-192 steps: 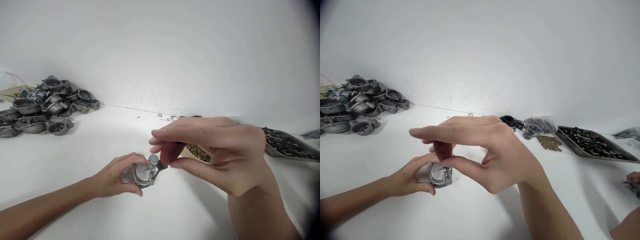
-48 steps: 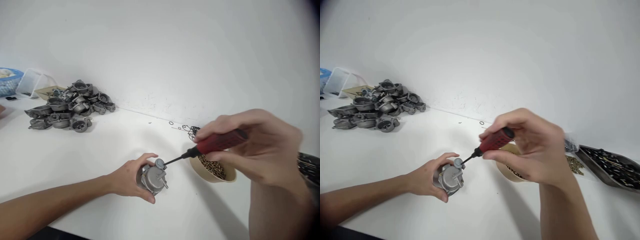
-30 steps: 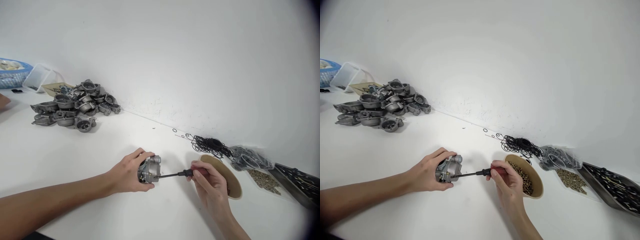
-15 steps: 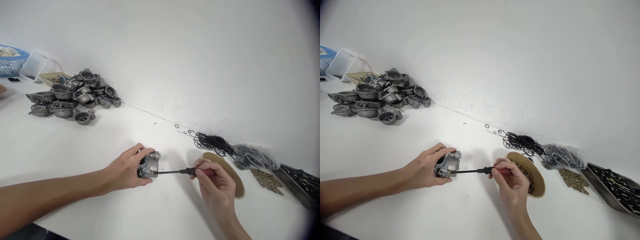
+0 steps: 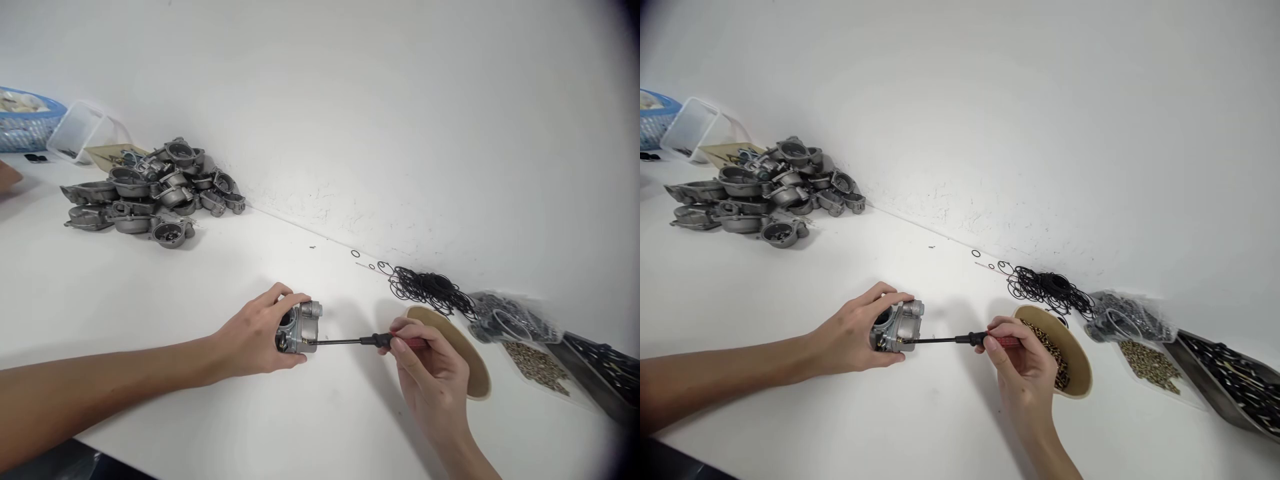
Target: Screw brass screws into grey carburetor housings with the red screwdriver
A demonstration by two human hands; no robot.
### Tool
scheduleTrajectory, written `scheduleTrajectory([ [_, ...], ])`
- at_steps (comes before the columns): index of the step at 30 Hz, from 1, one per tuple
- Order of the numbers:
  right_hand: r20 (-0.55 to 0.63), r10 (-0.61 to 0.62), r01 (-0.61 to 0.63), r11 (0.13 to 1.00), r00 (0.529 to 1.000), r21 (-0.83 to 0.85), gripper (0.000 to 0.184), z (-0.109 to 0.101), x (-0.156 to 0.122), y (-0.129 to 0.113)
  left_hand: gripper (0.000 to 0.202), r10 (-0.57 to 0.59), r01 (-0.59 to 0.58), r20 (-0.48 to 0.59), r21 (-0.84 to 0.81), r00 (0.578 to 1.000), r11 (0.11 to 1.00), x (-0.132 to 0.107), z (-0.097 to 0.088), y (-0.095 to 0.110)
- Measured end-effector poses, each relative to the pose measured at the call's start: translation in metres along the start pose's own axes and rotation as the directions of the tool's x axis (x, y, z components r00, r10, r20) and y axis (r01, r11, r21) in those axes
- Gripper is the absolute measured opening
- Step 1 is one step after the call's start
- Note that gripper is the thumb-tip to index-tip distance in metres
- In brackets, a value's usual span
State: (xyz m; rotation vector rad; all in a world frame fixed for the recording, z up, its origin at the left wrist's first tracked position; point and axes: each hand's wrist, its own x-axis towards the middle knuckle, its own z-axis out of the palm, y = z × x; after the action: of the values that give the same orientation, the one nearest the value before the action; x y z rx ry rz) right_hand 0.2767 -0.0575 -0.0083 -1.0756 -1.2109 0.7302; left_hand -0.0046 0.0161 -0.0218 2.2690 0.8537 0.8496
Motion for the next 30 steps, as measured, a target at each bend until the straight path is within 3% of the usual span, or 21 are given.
scheduleTrajectory([
  [5,-0.005,-0.042,0.042,0.999,0.999,-0.009,0.006,-0.0005,-0.0009,0.0005,0.076,0.017,-0.016,-0.026,0.055,1.000,0.998,0.0013,-0.0007,0.0019],
  [17,0.001,-0.014,0.014,0.999,1.000,0.031,0.005,-0.0002,-0.0029,0.0045,0.070,-0.070,0.070,-0.005,0.052,0.998,0.996,0.0026,-0.0030,0.0050],
  [30,0.067,-0.179,0.180,0.984,0.981,-0.001,0.009,-0.0053,0.0002,0.0073,0.071,-0.139,0.140,0.021,-0.093,0.990,0.986,0.0024,-0.0041,0.0087],
])
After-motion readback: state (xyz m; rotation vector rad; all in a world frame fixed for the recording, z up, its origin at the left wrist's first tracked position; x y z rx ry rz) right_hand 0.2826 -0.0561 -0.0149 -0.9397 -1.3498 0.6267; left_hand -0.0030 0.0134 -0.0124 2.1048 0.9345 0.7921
